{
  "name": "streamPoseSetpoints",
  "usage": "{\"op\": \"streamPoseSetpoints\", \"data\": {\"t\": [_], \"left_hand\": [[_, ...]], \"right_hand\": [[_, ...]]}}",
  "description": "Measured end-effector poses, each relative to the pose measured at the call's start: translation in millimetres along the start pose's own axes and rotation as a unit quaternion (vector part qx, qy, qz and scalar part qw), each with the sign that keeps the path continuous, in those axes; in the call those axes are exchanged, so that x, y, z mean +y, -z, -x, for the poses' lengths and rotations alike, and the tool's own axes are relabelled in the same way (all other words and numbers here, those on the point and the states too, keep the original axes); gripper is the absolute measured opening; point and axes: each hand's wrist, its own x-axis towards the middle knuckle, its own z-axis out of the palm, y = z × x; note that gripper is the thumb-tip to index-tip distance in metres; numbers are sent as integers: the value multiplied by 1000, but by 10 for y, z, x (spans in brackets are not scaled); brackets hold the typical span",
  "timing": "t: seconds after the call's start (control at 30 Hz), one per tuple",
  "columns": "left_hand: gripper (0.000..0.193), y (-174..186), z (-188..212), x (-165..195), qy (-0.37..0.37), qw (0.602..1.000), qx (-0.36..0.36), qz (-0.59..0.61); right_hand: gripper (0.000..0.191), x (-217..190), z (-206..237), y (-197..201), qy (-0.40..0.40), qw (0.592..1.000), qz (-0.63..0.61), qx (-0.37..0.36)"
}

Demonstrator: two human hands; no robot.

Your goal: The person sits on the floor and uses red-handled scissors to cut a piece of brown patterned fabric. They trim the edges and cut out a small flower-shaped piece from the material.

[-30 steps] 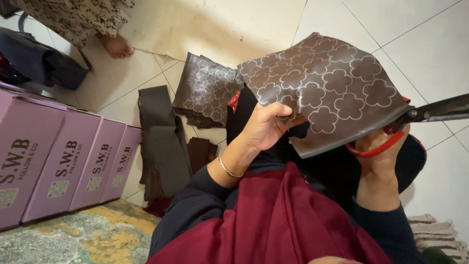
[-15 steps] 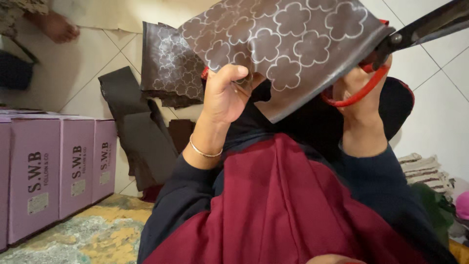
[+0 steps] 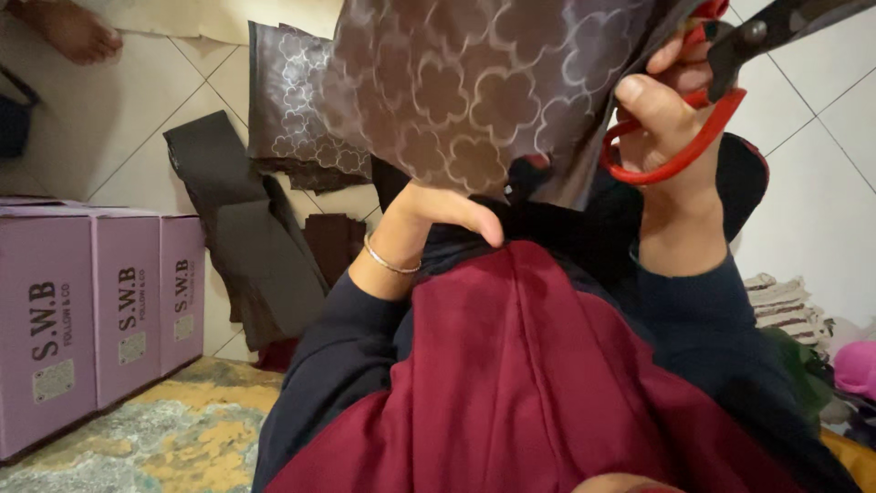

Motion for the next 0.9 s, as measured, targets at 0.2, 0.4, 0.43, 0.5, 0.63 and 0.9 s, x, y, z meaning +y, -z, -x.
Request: {"op": "streamPoseSetpoints", "data": {"t": [0.2, 0.4, 0.43, 0.5, 0.63, 0.9], "left_hand": [[63, 40, -39, -261, 130, 991, -13, -19], [43, -44, -141, -533, 195, 970, 131, -67], [41, -58, -173, -529, 192, 964, 168, -78], [37, -80, -211, -481, 169, 951, 246, -86], [34, -79, -298, -322, 90, 924, 365, -77], [23, 201, -580, -193, -159, 869, 467, -44]], "right_hand": [[20, -17, -139, 35, -2, 998, 19, -58], [21, -80, -162, 29, 3, 994, 33, -99], [22, -103, -174, 19, 3, 993, 83, -87], [22, -129, -177, -30, -8, 987, 131, -94], [29, -222, -131, -147, -31, 982, 123, -143], [44, -139, 317, -64, -282, 927, 69, -238]]}}
